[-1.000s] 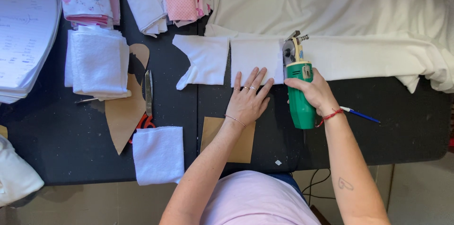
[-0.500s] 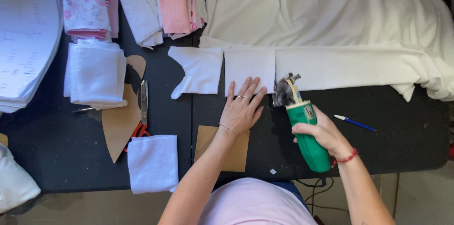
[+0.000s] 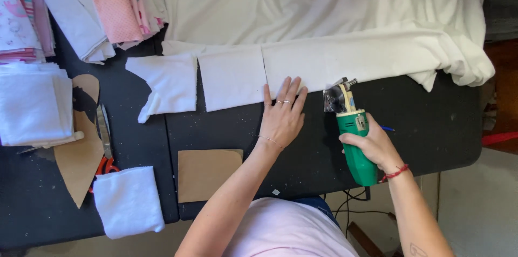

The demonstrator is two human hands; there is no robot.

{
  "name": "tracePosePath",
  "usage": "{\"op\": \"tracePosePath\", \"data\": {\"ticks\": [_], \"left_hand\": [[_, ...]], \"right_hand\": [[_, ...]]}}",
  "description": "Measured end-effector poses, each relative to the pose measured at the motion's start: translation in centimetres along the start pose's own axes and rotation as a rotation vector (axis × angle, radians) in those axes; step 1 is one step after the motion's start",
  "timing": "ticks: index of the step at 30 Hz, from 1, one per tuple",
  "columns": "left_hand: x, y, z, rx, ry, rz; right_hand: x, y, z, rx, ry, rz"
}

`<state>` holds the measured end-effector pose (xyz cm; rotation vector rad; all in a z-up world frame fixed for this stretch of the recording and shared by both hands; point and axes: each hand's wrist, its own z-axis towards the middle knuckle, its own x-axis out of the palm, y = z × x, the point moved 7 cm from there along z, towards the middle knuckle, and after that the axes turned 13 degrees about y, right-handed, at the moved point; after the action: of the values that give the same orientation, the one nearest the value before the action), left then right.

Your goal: The person uses a green electric fabric cutter to cut a large white cloth into smaller rectangular pieces on a black table. They fold the cut pieces and place them in a stack, then use a cardboard template and a blue pen to mark the fabric for further cutting.

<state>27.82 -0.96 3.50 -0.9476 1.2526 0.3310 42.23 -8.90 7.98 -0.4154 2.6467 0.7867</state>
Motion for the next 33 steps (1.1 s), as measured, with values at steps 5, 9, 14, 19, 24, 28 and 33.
{"op": "tracePosePath", "data": {"ticks": [5, 9, 14, 19, 24, 28, 33], "left_hand": [[2.0, -0.8, 1.3, 0.012, 0.049, 0.039], [2.3, -0.9, 1.3, 0.023, 0.092, 0.069], [2.1, -0.9, 1.4, 0.018, 0.093, 0.05], [2.3, -0.7, 1.4, 0.008, 0.099, 0.051], [2.3, -0.7, 1.4, 0.012, 0.11, 0.059], [1.9, -0.6, 1.4, 0.001, 0.096, 0.05], [2.0, -0.6, 1.4, 0.017, 0.074, 0.023]], "right_hand": [[-1.7, -1.1, 2.6, -0.04, 0.0, -0.008], [-2.0, -0.8, 2.6, 0.006, 0.007, -0.079], [-2.5, 0.2, 3.9, -0.01, 0.011, -0.091], [-3.0, 2.3, 5.0, -0.063, 0.012, -0.034], [-3.4, 4.4, 6.6, -0.091, 0.045, -0.014], [-3.7, 5.4, 8.5, -0.114, 0.047, -0.026], [-3.7, 8.0, 8.9, -0.077, 0.023, -0.127]]}}
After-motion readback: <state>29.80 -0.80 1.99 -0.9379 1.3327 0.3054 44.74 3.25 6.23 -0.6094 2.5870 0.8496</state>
